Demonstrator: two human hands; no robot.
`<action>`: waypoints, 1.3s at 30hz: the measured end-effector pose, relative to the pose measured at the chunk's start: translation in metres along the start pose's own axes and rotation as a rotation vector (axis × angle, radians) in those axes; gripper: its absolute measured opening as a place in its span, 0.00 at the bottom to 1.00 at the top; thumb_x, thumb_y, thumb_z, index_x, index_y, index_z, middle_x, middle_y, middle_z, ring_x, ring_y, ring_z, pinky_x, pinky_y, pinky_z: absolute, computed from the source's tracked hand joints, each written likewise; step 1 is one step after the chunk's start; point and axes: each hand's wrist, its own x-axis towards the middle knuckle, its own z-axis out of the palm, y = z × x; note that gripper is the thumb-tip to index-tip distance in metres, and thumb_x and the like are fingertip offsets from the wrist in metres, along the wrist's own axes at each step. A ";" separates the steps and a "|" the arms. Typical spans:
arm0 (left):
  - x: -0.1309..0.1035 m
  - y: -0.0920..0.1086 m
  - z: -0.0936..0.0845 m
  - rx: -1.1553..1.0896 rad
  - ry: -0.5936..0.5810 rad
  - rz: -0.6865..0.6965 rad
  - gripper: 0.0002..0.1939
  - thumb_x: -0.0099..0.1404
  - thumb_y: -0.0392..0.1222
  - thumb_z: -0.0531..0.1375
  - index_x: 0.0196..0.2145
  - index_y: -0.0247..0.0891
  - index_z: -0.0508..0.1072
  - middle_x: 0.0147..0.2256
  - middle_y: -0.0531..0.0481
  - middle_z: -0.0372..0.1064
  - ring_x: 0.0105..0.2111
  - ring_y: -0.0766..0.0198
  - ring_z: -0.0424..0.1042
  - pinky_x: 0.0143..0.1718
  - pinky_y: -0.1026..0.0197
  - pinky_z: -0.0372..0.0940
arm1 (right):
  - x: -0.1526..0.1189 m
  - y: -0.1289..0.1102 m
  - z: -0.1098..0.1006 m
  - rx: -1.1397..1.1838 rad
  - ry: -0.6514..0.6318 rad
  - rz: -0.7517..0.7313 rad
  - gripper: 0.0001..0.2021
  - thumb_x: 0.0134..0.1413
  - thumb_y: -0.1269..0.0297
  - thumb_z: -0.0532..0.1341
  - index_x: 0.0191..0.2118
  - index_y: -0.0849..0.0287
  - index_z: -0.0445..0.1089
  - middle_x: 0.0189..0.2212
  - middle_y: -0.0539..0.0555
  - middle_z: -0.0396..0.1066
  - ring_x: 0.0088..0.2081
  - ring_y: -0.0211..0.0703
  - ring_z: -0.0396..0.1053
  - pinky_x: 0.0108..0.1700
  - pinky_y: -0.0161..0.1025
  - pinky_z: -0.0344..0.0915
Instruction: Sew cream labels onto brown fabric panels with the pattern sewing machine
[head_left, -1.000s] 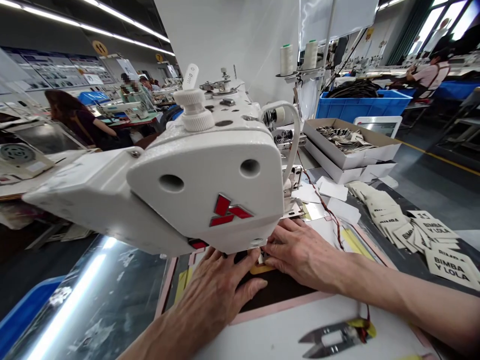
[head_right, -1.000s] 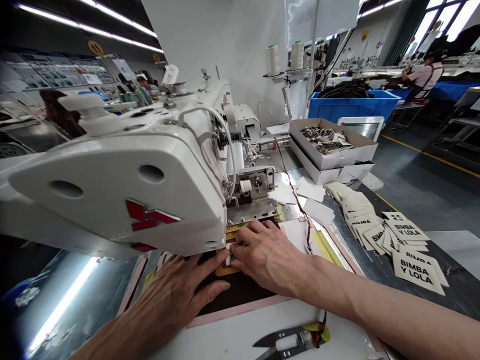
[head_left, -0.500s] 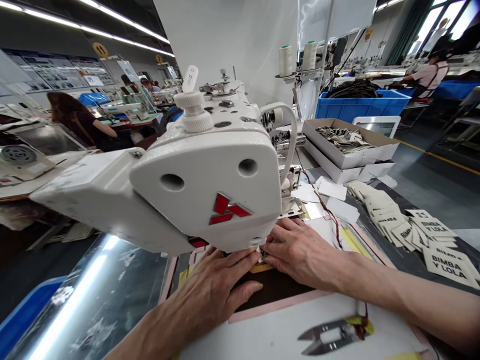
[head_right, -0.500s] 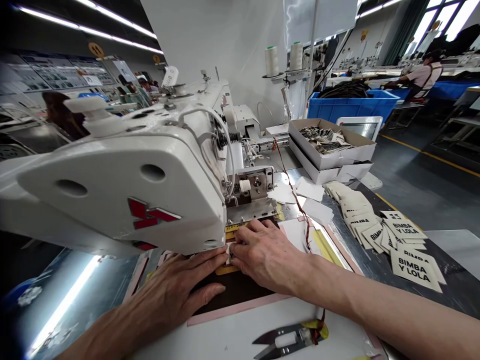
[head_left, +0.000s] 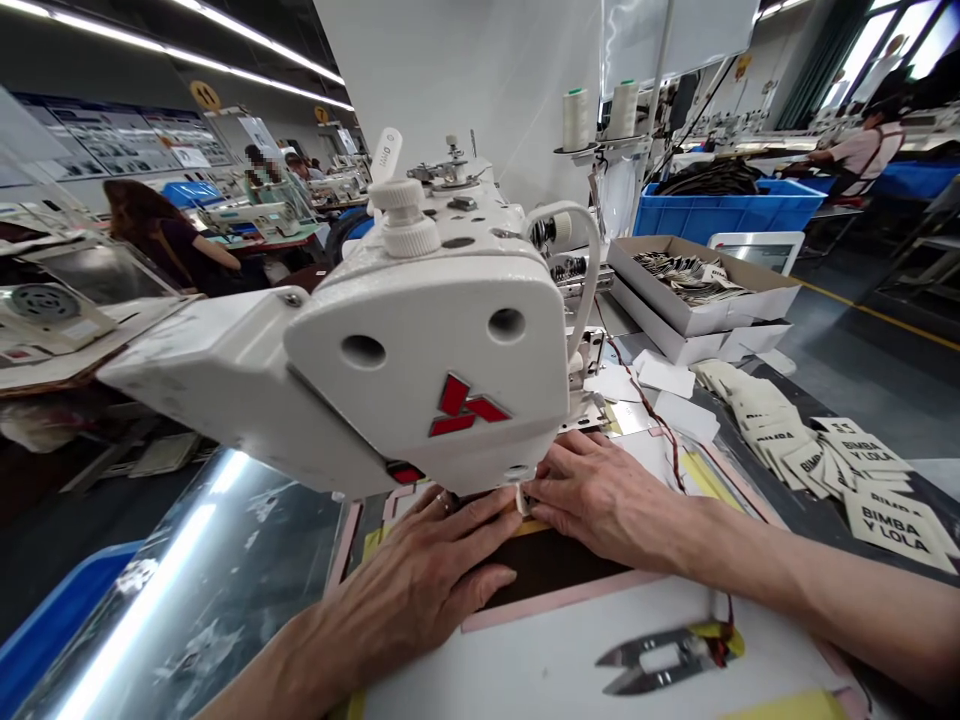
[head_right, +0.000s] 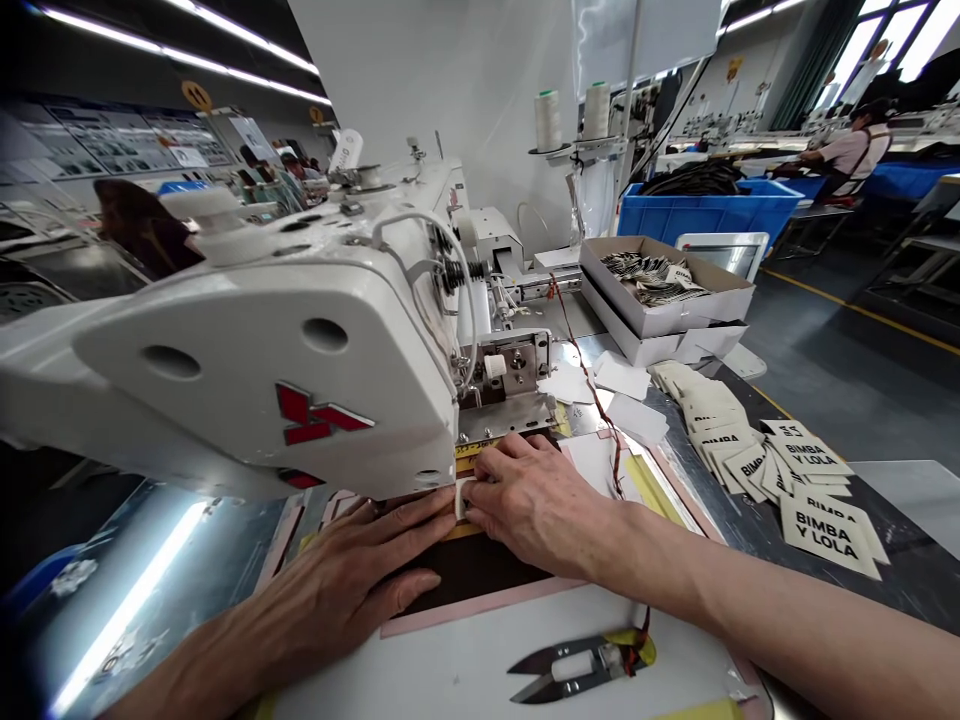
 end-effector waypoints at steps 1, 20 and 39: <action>-0.005 -0.002 -0.001 0.004 -0.006 0.017 0.27 0.79 0.44 0.56 0.72 0.48 0.60 0.72 0.51 0.58 0.63 0.52 0.70 0.66 0.49 0.63 | 0.000 0.000 0.000 0.003 -0.005 -0.002 0.14 0.77 0.59 0.55 0.57 0.51 0.76 0.49 0.57 0.72 0.52 0.53 0.66 0.54 0.52 0.65; -0.033 -0.012 0.003 0.085 0.128 0.027 0.21 0.77 0.47 0.59 0.64 0.45 0.72 0.67 0.51 0.66 0.62 0.51 0.71 0.65 0.50 0.68 | 0.000 0.002 0.002 -0.024 -0.050 -0.017 0.17 0.77 0.51 0.54 0.50 0.55 0.76 0.49 0.58 0.71 0.50 0.54 0.65 0.51 0.53 0.66; -0.033 -0.013 0.006 0.077 0.108 0.005 0.22 0.76 0.45 0.60 0.65 0.46 0.72 0.68 0.51 0.65 0.63 0.50 0.71 0.65 0.48 0.68 | 0.001 0.002 0.001 -0.018 -0.034 -0.022 0.16 0.76 0.52 0.55 0.50 0.54 0.76 0.50 0.57 0.72 0.50 0.53 0.64 0.52 0.53 0.66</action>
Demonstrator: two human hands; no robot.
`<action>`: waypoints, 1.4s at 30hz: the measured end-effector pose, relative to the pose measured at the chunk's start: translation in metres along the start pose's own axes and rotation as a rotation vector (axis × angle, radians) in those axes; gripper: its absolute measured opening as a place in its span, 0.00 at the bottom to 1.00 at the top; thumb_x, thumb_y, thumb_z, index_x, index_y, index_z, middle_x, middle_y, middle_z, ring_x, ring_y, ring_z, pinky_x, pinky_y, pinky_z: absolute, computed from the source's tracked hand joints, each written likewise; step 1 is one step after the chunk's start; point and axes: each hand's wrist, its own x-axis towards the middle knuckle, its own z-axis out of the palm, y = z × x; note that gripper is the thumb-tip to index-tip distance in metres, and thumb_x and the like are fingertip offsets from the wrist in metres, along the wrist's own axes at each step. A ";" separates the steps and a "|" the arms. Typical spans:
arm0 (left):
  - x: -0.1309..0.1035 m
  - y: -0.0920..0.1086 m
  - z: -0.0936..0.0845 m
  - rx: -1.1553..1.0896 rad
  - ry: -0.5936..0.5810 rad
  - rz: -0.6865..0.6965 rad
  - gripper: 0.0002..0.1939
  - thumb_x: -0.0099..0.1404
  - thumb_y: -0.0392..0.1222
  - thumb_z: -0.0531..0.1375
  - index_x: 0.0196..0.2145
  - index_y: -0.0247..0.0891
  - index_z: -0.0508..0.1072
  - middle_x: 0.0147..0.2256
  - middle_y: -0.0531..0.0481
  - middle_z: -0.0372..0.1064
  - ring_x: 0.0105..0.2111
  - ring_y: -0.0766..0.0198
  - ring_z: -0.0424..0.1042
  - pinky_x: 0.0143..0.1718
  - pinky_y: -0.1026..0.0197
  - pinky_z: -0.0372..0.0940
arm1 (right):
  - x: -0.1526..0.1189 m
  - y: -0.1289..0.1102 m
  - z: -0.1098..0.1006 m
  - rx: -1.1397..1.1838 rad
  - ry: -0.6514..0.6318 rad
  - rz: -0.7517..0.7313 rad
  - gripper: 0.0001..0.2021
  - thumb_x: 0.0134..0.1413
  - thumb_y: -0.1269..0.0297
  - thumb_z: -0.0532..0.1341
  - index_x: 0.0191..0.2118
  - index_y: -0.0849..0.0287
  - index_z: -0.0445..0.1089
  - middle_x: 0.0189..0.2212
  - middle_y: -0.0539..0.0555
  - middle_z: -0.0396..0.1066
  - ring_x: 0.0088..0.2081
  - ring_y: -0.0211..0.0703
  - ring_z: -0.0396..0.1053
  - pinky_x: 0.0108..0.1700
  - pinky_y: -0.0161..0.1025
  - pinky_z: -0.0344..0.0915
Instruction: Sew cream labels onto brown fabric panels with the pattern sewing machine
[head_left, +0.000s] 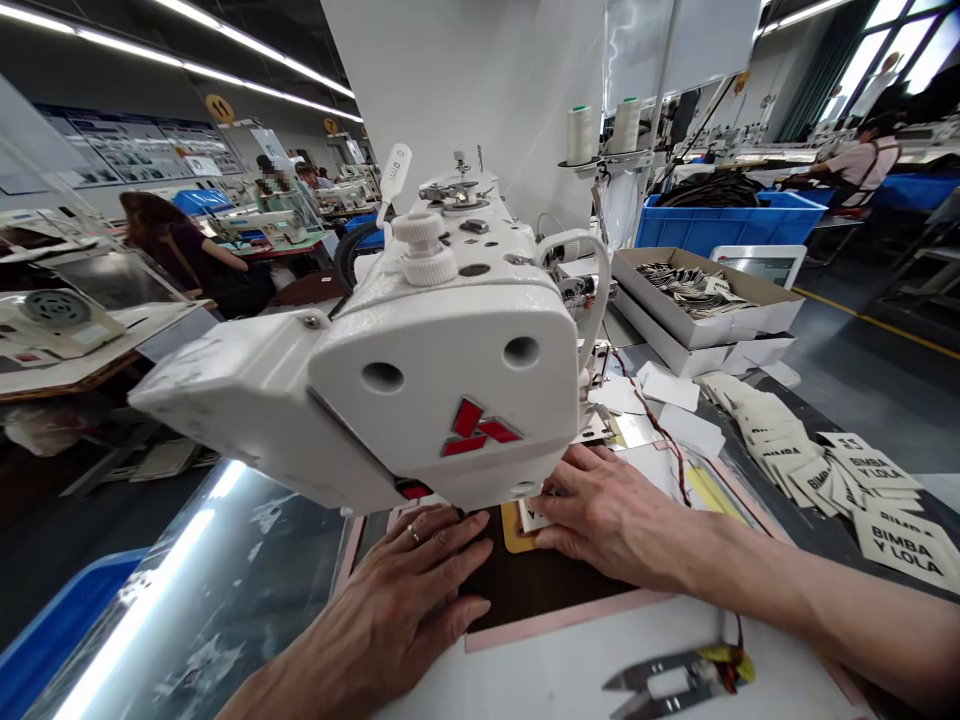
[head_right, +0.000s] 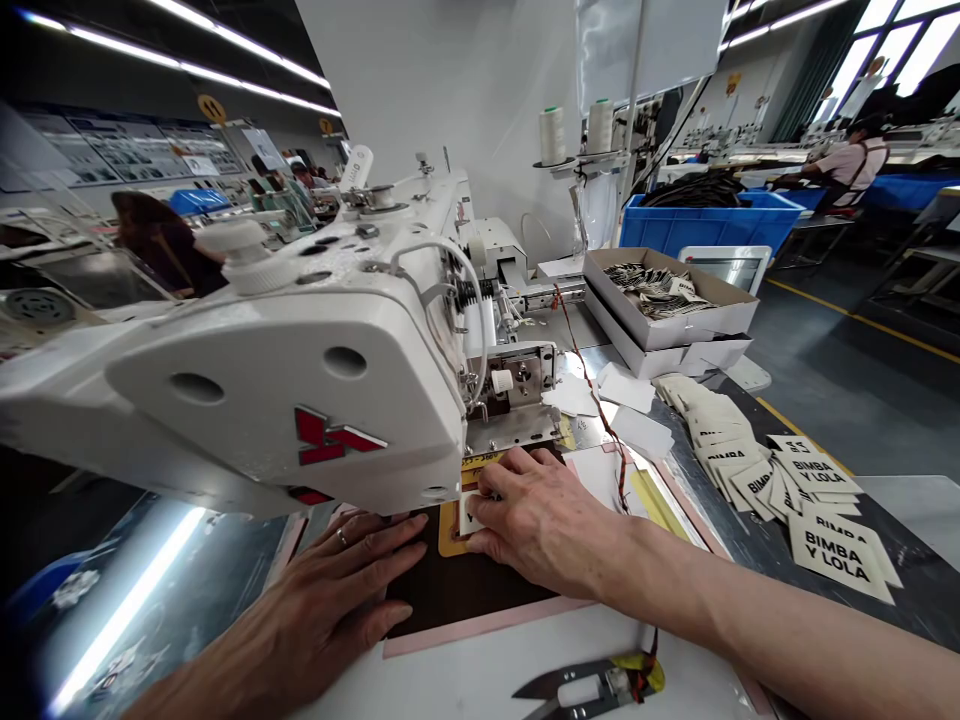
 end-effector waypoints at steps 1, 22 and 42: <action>0.000 0.000 0.000 0.005 -0.004 -0.002 0.22 0.76 0.46 0.60 0.65 0.46 0.72 0.68 0.51 0.64 0.63 0.49 0.70 0.64 0.48 0.68 | 0.000 0.000 0.000 -0.002 -0.002 0.000 0.16 0.76 0.52 0.55 0.50 0.54 0.76 0.49 0.57 0.72 0.50 0.53 0.64 0.52 0.53 0.66; 0.000 0.008 0.003 -0.122 0.052 -0.104 0.20 0.77 0.47 0.59 0.64 0.47 0.74 0.65 0.49 0.70 0.62 0.50 0.71 0.68 0.48 0.65 | 0.002 -0.001 0.000 0.045 0.043 0.037 0.15 0.77 0.56 0.55 0.48 0.53 0.79 0.45 0.57 0.72 0.48 0.52 0.64 0.51 0.50 0.66; 0.000 0.008 0.004 -0.117 0.045 -0.119 0.20 0.78 0.50 0.59 0.64 0.48 0.73 0.66 0.51 0.68 0.63 0.51 0.70 0.68 0.50 0.64 | -0.009 0.003 0.002 0.064 0.135 -0.057 0.14 0.77 0.58 0.55 0.55 0.53 0.77 0.52 0.58 0.74 0.49 0.49 0.67 0.53 0.50 0.63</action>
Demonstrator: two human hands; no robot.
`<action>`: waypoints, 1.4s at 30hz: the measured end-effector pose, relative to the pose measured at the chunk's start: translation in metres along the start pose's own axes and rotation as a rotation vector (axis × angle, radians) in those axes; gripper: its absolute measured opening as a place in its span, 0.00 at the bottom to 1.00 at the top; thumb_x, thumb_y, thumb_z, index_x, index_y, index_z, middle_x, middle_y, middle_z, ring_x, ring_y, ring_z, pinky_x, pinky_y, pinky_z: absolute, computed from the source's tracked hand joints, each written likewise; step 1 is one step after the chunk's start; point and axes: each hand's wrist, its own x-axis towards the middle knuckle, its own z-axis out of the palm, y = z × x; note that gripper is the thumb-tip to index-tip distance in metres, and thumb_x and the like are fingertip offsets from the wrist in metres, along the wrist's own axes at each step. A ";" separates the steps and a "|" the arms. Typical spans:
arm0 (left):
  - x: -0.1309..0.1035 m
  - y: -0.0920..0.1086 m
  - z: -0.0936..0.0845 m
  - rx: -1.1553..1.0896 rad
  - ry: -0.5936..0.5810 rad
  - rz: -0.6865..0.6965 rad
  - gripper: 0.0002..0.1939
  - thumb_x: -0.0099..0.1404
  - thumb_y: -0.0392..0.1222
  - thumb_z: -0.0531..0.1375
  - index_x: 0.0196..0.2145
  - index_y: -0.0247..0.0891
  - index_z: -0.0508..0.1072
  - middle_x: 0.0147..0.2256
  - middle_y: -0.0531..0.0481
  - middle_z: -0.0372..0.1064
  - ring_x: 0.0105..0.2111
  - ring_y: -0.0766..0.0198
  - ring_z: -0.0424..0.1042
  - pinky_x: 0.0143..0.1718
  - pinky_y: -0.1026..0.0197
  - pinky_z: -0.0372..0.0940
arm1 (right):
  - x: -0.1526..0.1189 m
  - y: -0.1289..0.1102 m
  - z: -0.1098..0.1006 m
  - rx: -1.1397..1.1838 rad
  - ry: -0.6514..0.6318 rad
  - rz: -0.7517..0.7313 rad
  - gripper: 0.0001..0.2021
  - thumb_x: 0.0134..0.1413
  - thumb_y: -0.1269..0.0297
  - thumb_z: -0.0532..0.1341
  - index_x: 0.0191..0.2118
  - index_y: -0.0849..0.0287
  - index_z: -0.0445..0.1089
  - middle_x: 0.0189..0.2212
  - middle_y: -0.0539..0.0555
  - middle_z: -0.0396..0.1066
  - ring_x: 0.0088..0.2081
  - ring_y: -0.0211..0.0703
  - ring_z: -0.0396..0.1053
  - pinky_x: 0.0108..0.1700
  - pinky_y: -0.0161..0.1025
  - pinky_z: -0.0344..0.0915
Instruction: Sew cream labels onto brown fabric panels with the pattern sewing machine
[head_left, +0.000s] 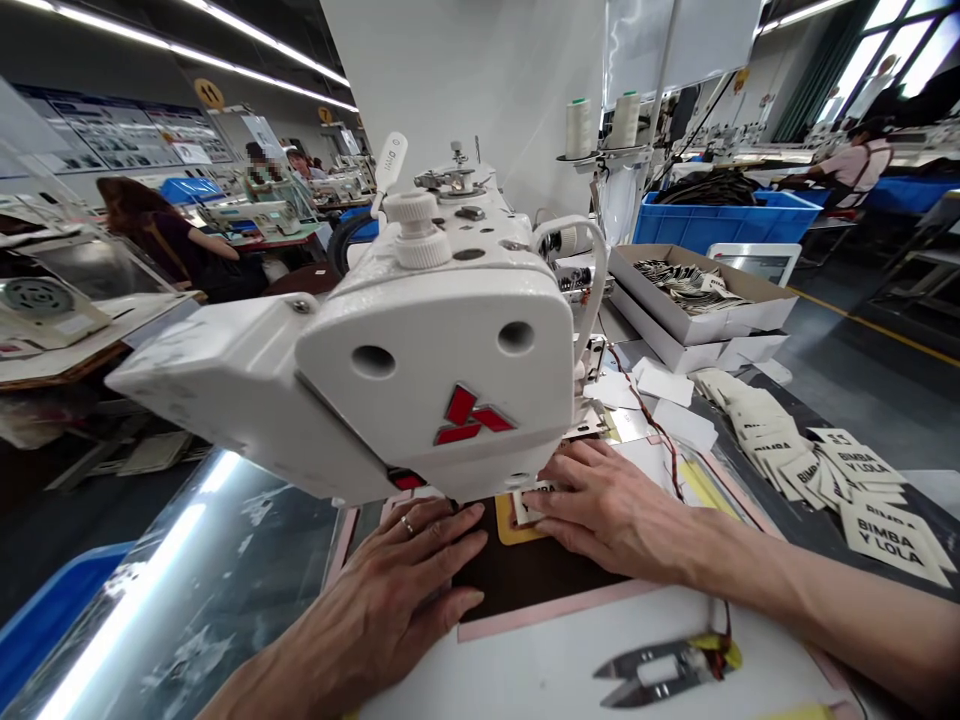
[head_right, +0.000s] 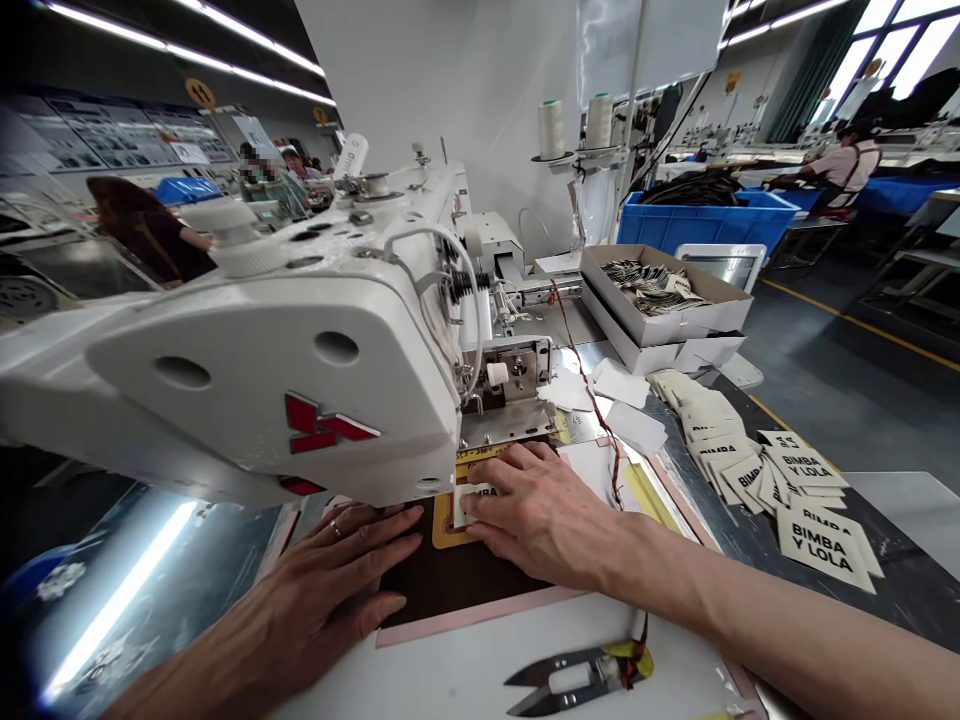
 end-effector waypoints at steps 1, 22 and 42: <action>0.000 0.000 0.000 -0.006 0.000 0.002 0.20 0.78 0.49 0.58 0.64 0.48 0.73 0.66 0.50 0.68 0.63 0.51 0.71 0.68 0.50 0.64 | -0.003 0.002 0.000 0.013 -0.001 -0.039 0.14 0.77 0.57 0.56 0.56 0.52 0.76 0.55 0.57 0.74 0.50 0.49 0.67 0.56 0.50 0.62; 0.001 -0.003 -0.001 0.049 -0.021 0.054 0.20 0.78 0.49 0.58 0.65 0.48 0.72 0.65 0.51 0.69 0.61 0.52 0.71 0.66 0.51 0.64 | -0.005 0.007 0.005 -0.012 -0.018 -0.156 0.18 0.77 0.52 0.56 0.62 0.52 0.71 0.58 0.51 0.76 0.53 0.50 0.67 0.60 0.52 0.57; -0.001 0.000 -0.001 0.037 -0.039 0.008 0.20 0.80 0.50 0.55 0.65 0.49 0.70 0.68 0.56 0.65 0.64 0.54 0.68 0.67 0.50 0.64 | -0.005 0.008 0.006 -0.011 -0.012 -0.146 0.19 0.77 0.51 0.56 0.64 0.51 0.70 0.60 0.51 0.75 0.55 0.50 0.68 0.61 0.53 0.59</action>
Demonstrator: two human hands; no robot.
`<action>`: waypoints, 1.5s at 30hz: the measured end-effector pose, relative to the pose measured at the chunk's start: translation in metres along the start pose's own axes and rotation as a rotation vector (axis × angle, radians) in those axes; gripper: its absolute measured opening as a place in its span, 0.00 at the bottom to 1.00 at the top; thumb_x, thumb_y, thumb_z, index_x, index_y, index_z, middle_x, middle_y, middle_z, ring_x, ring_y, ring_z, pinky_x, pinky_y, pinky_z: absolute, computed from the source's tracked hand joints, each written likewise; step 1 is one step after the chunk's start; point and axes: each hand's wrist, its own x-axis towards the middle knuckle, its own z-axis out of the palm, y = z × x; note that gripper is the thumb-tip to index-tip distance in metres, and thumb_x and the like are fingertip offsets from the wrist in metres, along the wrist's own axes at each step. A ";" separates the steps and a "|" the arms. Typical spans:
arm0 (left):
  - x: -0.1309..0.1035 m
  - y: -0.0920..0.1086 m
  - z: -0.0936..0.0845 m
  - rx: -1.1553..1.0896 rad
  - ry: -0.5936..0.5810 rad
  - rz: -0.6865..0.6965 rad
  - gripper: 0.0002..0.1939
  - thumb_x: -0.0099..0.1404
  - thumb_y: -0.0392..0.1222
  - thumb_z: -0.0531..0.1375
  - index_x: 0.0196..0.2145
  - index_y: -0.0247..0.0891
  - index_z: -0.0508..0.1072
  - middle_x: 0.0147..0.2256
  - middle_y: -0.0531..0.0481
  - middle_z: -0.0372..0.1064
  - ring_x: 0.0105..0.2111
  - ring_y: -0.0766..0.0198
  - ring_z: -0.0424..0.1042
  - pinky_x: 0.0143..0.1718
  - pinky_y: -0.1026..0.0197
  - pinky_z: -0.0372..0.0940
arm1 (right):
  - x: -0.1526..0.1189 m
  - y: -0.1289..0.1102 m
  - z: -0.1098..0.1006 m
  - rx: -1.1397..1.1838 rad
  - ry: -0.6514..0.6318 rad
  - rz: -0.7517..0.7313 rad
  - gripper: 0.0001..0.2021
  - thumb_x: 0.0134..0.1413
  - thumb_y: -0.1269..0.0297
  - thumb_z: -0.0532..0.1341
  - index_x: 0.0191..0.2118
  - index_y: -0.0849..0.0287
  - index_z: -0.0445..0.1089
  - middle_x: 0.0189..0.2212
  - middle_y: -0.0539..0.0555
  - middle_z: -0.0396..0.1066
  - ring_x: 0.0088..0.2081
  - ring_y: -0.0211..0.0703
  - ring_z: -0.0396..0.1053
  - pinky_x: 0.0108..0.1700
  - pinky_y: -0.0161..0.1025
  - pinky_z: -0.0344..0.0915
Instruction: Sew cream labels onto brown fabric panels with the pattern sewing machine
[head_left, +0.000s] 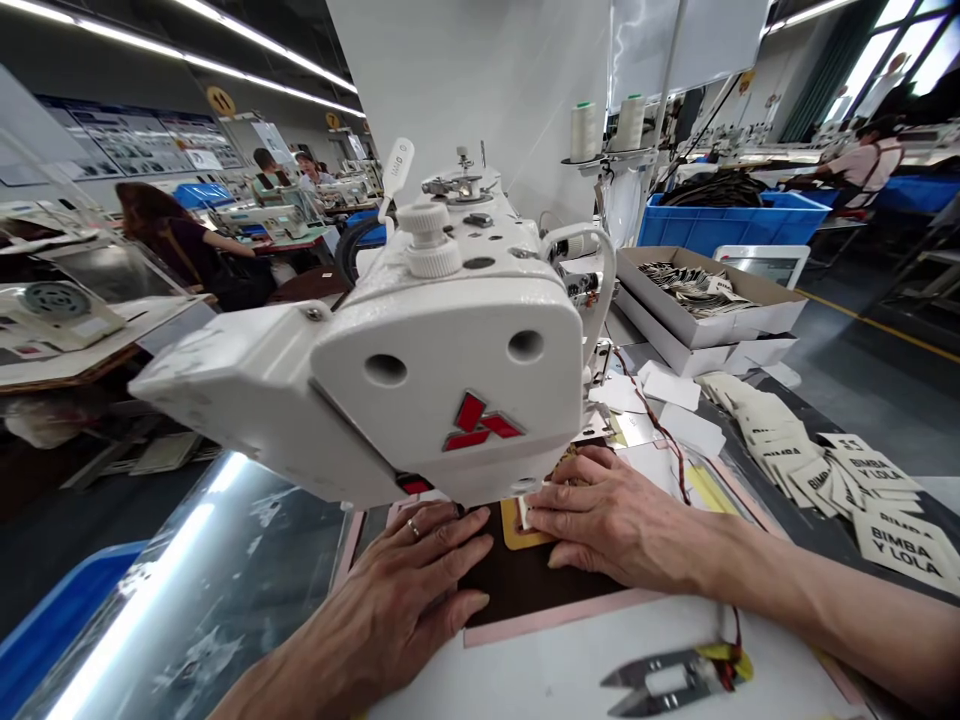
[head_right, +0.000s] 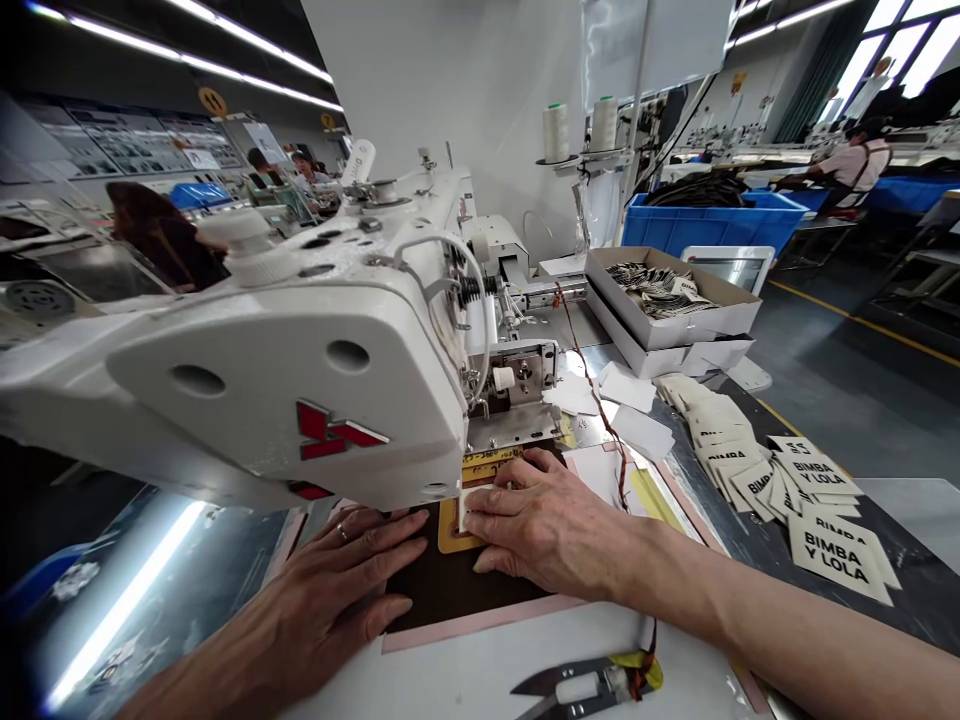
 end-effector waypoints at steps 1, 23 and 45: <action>0.000 0.000 0.000 -0.001 -0.003 0.000 0.20 0.80 0.50 0.55 0.65 0.50 0.70 0.68 0.56 0.65 0.64 0.54 0.68 0.67 0.50 0.64 | 0.000 0.000 0.000 0.001 0.000 0.003 0.19 0.77 0.51 0.56 0.64 0.51 0.70 0.60 0.51 0.75 0.55 0.50 0.68 0.61 0.54 0.59; 0.002 -0.002 -0.002 0.057 -0.046 0.049 0.24 0.78 0.46 0.57 0.69 0.49 0.67 0.70 0.54 0.61 0.66 0.51 0.67 0.67 0.48 0.64 | 0.001 -0.003 -0.002 0.017 -0.009 0.002 0.19 0.76 0.50 0.56 0.62 0.51 0.73 0.59 0.52 0.76 0.55 0.50 0.69 0.62 0.52 0.59; 0.013 -0.014 -0.001 0.020 -0.032 0.009 0.23 0.78 0.44 0.56 0.68 0.44 0.68 0.58 0.47 0.75 0.59 0.49 0.72 0.62 0.47 0.66 | 0.016 0.013 -0.007 -0.030 -0.029 0.035 0.17 0.76 0.56 0.57 0.62 0.55 0.74 0.60 0.54 0.76 0.57 0.53 0.67 0.62 0.55 0.58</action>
